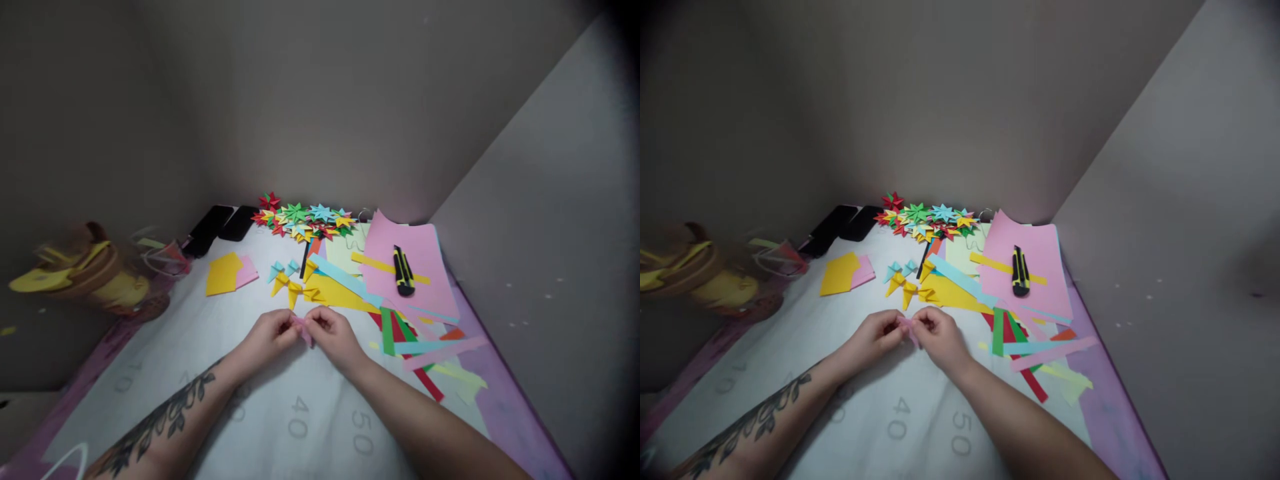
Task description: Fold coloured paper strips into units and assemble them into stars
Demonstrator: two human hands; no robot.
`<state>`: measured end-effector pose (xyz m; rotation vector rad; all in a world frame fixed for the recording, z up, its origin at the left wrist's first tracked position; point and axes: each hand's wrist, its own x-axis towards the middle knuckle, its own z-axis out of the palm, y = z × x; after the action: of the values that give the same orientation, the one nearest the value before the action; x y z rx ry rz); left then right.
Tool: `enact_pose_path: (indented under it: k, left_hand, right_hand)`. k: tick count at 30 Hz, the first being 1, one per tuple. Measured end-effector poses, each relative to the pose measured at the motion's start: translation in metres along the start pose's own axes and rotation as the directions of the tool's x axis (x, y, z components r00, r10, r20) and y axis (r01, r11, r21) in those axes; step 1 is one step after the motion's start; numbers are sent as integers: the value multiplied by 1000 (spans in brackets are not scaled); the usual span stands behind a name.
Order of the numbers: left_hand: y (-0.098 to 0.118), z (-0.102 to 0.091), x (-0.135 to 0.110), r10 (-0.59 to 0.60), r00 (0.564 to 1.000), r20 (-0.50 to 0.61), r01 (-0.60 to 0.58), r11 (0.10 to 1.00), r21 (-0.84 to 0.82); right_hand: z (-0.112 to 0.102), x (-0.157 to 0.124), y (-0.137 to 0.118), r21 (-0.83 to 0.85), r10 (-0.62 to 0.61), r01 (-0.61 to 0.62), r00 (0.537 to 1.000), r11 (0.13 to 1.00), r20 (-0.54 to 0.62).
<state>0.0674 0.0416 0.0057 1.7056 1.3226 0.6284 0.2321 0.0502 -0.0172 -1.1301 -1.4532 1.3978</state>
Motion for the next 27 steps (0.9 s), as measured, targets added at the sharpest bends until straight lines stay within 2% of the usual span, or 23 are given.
enact_pose_path:
  k: [2, 7, 13, 21, 27]
  left_hand:
    - [0, -1, -1, -6, 1000, 16, 6, 1000, -4]
    - [3, -3, 0, -19, 999, -27, 17, 999, -49]
    - [2, 1, -1, 1, 998, -65, -4, 999, -44]
    - [6, -1, -3, 48, 999, 5, -48, 998, 42]
    - [4, -2, -3, 49, 998, -46, -46, 996, 78]
  right_hand:
    - [-1, 1, 2, 2, 12, -12, 1000, 1000, 3]
    - [-4, 3, 6, 16, 10, -10, 1000, 1000, -9]
    - [-4, 0, 6, -64, 24, -23, 999, 998, 27]
    - [0, -1, 4, -136, 7, -5, 1000, 991, 16]
    - [-2, 0, 7, -147, 29, -30, 1000, 989, -7]
